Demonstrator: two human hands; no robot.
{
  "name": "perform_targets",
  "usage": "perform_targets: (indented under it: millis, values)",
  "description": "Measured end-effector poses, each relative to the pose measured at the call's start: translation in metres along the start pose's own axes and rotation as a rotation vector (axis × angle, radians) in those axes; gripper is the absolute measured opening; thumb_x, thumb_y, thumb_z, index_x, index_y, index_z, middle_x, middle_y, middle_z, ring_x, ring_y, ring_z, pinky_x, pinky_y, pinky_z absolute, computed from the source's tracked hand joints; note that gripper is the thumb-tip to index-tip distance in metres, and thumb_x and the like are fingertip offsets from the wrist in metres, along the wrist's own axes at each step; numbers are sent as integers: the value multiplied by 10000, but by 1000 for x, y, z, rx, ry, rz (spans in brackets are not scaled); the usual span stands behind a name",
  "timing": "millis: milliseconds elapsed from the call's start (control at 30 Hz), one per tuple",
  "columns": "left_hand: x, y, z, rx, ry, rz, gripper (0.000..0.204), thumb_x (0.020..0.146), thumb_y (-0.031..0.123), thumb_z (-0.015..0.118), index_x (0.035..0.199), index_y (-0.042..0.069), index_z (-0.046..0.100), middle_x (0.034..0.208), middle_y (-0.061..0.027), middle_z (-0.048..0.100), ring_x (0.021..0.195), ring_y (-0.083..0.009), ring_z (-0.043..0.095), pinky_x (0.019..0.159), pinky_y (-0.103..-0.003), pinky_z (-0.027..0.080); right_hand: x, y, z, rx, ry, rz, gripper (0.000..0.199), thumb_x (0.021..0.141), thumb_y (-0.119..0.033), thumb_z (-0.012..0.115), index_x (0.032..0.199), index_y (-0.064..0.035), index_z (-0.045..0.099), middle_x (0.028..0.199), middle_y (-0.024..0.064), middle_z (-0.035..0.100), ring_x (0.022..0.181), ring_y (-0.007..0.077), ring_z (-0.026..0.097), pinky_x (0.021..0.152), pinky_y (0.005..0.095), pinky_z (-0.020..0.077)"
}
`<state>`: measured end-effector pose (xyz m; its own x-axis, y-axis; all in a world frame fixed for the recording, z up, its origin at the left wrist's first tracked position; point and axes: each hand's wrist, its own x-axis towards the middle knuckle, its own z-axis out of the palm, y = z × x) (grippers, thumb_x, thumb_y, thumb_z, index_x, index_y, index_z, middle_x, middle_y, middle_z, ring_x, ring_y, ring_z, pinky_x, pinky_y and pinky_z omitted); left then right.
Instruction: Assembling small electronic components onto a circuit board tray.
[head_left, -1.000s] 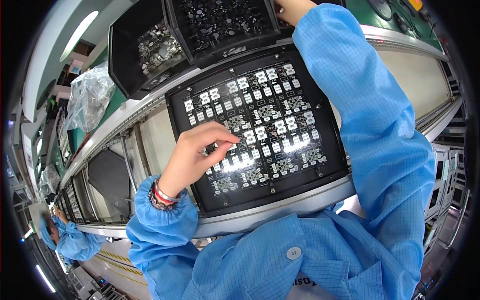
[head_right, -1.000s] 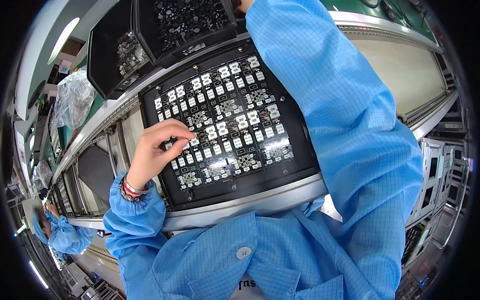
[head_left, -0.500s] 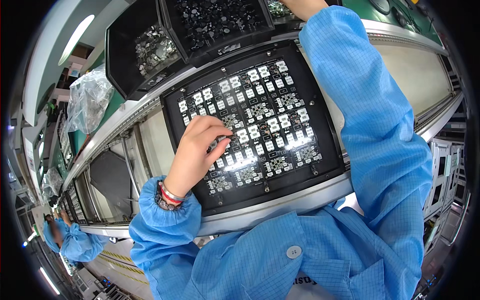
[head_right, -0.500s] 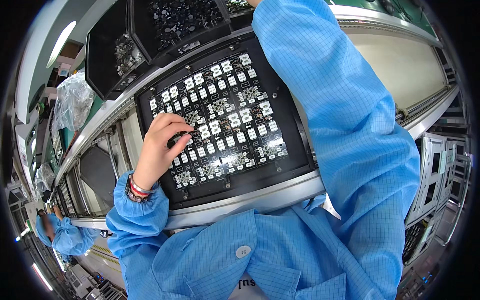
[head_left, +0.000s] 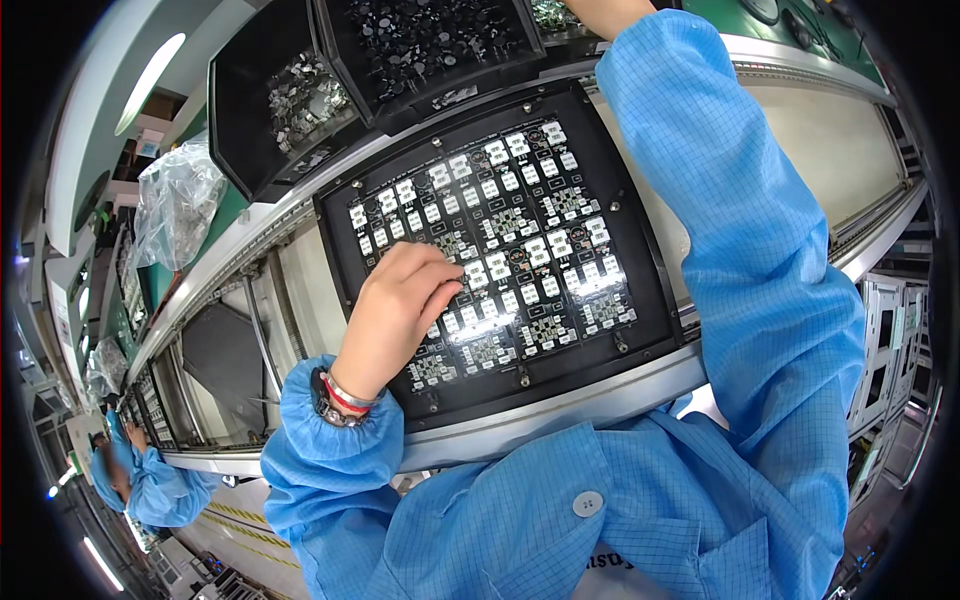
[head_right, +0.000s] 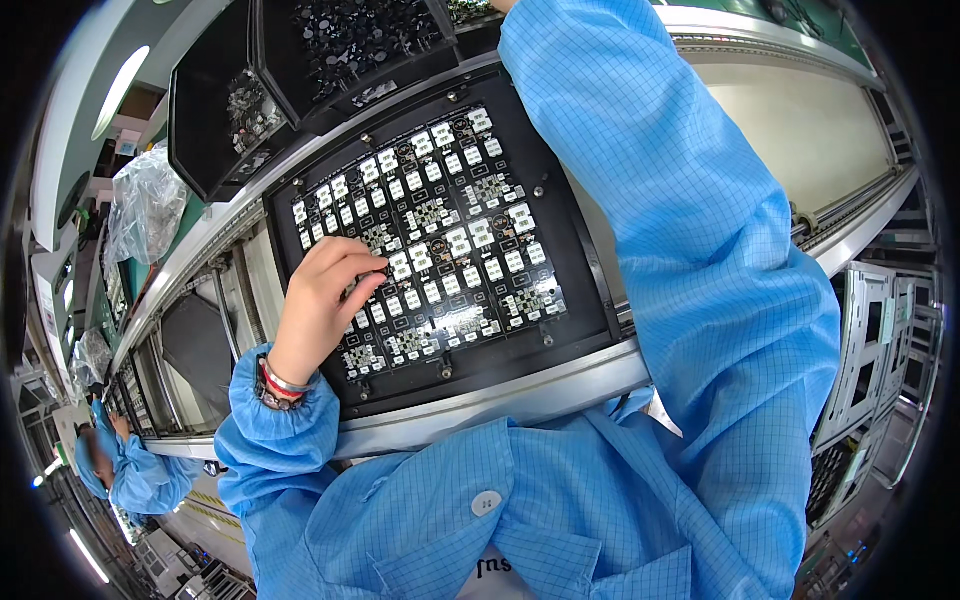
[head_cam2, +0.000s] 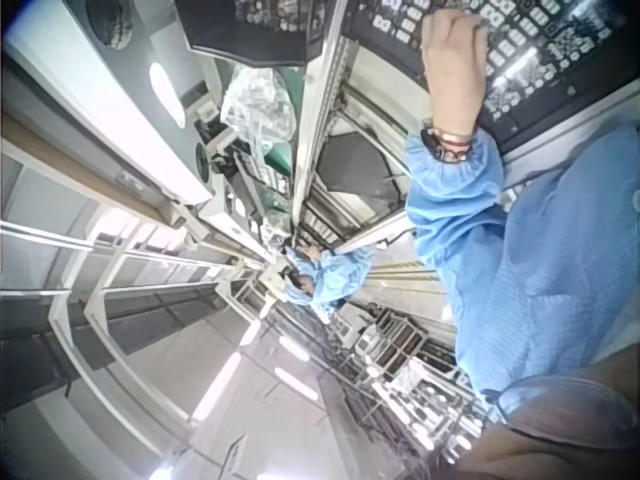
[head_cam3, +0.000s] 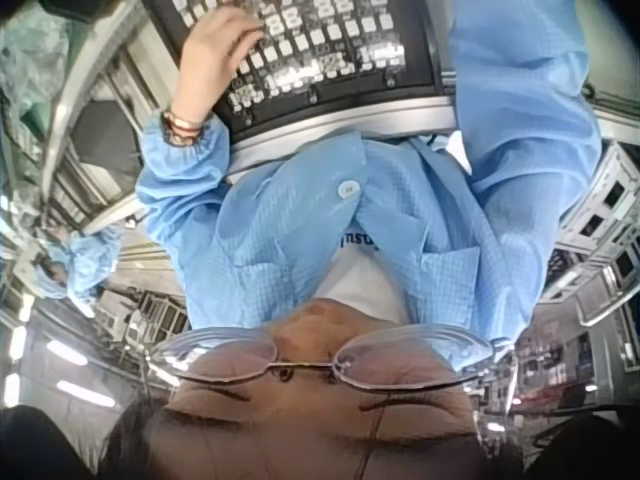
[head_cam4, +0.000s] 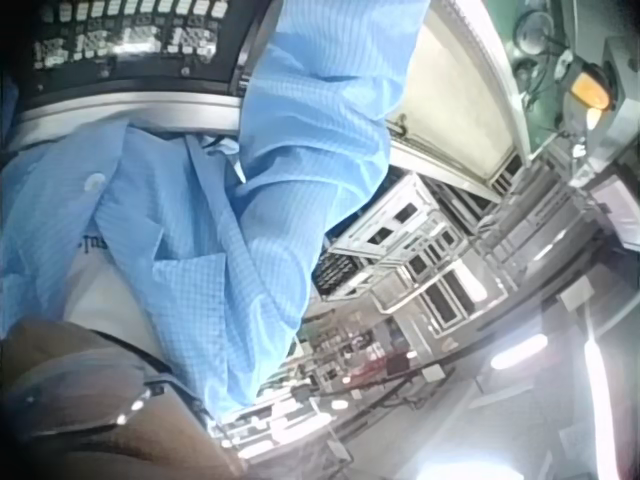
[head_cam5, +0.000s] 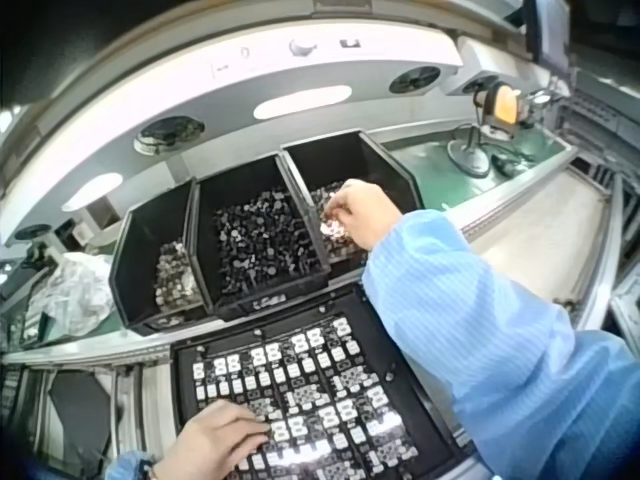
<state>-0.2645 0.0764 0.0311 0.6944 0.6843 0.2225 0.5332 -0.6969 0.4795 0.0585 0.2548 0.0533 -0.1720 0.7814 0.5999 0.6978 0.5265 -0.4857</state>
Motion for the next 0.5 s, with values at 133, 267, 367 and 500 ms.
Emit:
perform_targets:
  millis: [133, 267, 367, 500]
  values:
    - [-6, 10, -7, 38, 5, 31, 246, 737, 7, 667, 979, 11, 621, 874, -112, 576, 816, -294, 559, 705, -365, 468, 5, -6, 1, -72, 111, 69, 139, 766, -41, 606, 868, -37, 701, 761, 151, 650, 748, 286, 650, 696, 339, 512]
    - [-17, 11, -31, 323, 237, -269, 376, 817, 27, 610, 1188, 29, 548, 854, -146, 582, 807, -301, 564, 702, -392, 458, -11, -29, -42, 16, 124, 207, 107, 766, -31, 638, 864, -10, 675, 691, 81, 645, 656, 145, 621, 626, 265, 496]
    - [-47, -6, -34, 639, 304, -457, 402, 868, 104, 579, 1253, 37, 487, 766, -152, 583, 718, -313, 578, 631, -402, 460, -24, -51, -34, 181, 34, 166, 71, 780, -40, 645, 840, -4, 657, 692, 69, 644, 640, 132, 610, 622, 254, 489]
    - [-48, -6, -18, 567, 114, -648, 486, 913, 214, 536, 1327, 20, 372, 604, -170, 567, 527, -356, 559, 478, -428, 427, -54, -67, -25, 487, -219, 100, 112, 885, -20, 565, 965, -13, 643, 930, 31, 632, 867, 92, 579, 763, 219, 465]
